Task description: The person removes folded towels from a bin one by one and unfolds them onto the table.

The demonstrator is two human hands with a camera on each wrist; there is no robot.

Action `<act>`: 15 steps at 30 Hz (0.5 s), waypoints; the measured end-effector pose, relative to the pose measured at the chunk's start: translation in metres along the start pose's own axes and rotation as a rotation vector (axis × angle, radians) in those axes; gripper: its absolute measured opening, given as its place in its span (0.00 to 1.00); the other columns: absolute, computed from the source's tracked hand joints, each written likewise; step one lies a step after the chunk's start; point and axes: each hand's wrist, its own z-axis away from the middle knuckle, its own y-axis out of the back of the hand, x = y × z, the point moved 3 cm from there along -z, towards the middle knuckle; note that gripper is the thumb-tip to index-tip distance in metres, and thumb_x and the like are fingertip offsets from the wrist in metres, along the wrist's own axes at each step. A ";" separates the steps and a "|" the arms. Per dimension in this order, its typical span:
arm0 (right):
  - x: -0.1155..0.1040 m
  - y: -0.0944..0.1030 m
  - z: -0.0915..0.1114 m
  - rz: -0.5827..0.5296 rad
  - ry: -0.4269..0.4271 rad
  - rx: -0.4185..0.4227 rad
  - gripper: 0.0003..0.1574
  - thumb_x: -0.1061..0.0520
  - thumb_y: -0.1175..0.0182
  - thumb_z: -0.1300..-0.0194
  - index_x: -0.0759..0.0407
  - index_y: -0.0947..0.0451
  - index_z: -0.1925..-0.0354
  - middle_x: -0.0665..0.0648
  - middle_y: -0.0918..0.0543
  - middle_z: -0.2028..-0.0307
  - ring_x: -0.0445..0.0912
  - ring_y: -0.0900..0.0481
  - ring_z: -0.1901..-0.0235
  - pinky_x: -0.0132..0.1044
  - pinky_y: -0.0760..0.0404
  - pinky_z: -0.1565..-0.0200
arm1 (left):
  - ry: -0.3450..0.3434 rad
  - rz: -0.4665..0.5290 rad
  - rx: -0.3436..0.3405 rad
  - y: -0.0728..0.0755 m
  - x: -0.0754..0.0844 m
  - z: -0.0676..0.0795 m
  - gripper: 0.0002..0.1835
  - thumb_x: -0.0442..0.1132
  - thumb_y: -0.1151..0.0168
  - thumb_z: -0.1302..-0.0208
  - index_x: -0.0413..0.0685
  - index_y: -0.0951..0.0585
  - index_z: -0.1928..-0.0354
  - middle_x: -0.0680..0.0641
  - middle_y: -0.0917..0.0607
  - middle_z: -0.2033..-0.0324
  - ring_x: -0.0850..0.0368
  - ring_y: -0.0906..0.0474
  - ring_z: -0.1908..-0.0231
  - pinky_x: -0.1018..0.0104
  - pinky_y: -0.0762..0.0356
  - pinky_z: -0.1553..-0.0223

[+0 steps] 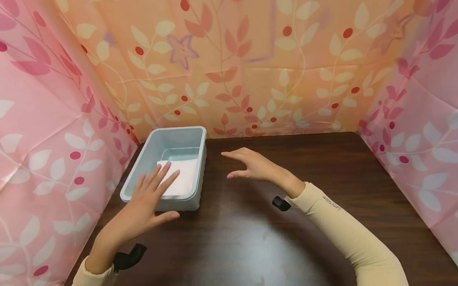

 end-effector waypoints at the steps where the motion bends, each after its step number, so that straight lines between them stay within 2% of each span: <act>1: -0.001 0.000 -0.008 -0.003 0.000 -0.005 0.47 0.42 0.30 0.42 0.47 0.35 0.28 0.53 0.23 0.34 0.50 0.28 0.34 0.51 0.28 0.35 | 0.038 -0.003 0.003 0.001 -0.009 0.003 0.54 0.68 0.35 0.45 0.65 0.51 0.21 0.50 0.60 0.20 0.39 0.62 0.21 0.29 0.64 0.28; 7: -0.010 0.001 -0.050 0.008 0.001 -0.035 0.47 0.38 0.32 0.41 0.48 0.34 0.28 0.50 0.24 0.33 0.48 0.28 0.35 0.48 0.28 0.34 | 0.234 -0.005 0.027 0.005 -0.052 0.019 0.51 0.64 0.38 0.38 0.63 0.53 0.21 0.41 0.59 0.20 0.34 0.64 0.22 0.25 0.67 0.31; 15: -0.026 0.005 -0.101 -0.028 0.032 -0.094 0.46 0.38 0.33 0.40 0.49 0.34 0.28 0.51 0.23 0.34 0.48 0.28 0.35 0.45 0.29 0.34 | 0.407 0.030 0.022 0.002 -0.087 0.037 0.51 0.67 0.46 0.35 0.53 0.56 0.20 0.35 0.61 0.22 0.29 0.68 0.24 0.24 0.75 0.31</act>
